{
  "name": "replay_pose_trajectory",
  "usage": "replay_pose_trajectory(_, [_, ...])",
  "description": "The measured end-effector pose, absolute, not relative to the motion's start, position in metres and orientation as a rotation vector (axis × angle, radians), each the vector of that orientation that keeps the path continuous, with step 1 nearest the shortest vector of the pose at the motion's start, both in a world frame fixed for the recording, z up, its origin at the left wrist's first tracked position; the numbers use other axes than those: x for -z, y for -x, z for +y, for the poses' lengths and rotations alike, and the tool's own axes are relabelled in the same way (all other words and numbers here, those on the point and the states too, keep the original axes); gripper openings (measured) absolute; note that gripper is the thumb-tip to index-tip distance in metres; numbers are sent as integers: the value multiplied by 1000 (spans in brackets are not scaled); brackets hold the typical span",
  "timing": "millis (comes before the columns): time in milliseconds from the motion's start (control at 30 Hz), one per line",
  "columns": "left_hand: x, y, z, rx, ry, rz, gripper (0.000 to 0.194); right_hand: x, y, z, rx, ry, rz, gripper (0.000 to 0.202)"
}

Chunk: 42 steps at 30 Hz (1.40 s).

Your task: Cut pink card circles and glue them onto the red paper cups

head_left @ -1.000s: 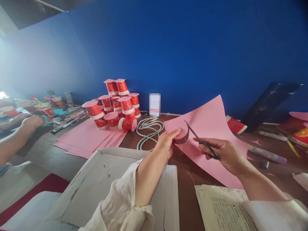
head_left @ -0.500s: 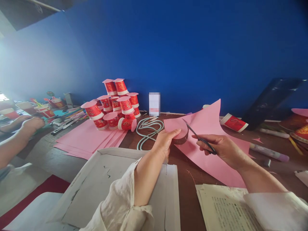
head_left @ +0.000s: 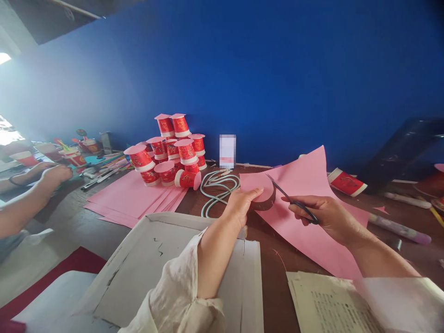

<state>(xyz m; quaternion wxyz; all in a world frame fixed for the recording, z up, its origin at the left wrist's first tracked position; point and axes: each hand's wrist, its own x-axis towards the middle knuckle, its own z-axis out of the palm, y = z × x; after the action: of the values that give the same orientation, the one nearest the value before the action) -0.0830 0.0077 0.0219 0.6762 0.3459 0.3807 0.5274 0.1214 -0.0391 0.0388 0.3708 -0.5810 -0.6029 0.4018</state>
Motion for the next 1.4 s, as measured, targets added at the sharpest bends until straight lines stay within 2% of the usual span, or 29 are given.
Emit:
replay_pose_trajectory(267, [-19,83,10,-1178,-847,867,42,-34,-127,-41,-1063,1478,-1538,46])
replay_pose_trajectory(600, [-23,84,7,-1159,-847,843,46,-37,-125,-40,-1027,1493,-1569,49])
replay_pose_trajectory(1033, [-26,84,7,-1182,-831,850,42,-37,-124,-39,-1072,1464,-1530,46])
replay_pose_trajectory(1400, [-24,84,6,-1163,-939,922,39,-38,-125,-44,-1083,1481,-1529,53])
